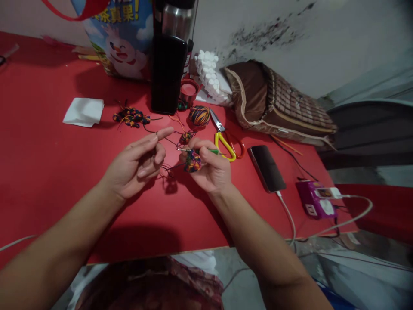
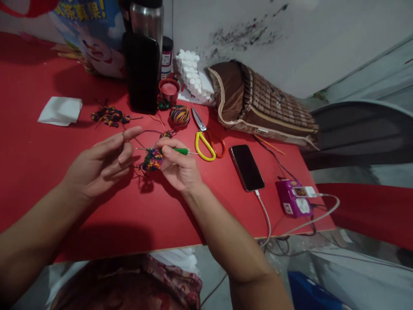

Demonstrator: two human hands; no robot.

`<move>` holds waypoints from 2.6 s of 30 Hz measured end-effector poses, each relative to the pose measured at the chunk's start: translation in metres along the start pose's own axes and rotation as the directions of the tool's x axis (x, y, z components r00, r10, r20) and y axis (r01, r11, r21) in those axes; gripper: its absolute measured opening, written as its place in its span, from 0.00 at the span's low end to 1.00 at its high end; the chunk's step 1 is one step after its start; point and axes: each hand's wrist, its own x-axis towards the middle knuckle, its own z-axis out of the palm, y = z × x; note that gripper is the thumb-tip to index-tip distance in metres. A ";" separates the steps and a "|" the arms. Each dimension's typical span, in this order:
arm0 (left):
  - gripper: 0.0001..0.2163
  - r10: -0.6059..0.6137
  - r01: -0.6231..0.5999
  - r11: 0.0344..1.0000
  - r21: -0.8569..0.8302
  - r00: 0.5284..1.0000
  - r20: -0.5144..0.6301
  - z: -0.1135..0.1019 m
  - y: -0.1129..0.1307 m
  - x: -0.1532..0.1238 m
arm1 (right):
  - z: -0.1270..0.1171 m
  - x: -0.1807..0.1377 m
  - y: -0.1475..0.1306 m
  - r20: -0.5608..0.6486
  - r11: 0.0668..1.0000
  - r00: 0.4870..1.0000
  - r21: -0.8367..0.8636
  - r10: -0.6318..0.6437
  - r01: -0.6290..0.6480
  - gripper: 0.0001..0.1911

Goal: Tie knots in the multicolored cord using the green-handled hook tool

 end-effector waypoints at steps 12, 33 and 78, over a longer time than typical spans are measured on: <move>0.11 0.179 -0.108 0.889 0.445 0.976 -0.121 0.004 -0.003 -0.004 | 0.006 -0.004 0.005 0.221 0.999 0.975 -0.050 0.027 -0.016 0.11; 0.14 0.064 -0.046 0.978 -0.202 0.994 0.084 0.004 -0.015 -0.002 | 0.000 0.000 0.008 0.026 0.996 0.997 -0.038 -0.077 0.078 0.11; 0.26 0.025 -0.027 0.995 -0.098 0.999 -0.025 -0.001 -0.006 0.000 | 0.010 -0.017 0.023 0.142 0.977 0.989 -0.203 -0.038 0.067 0.16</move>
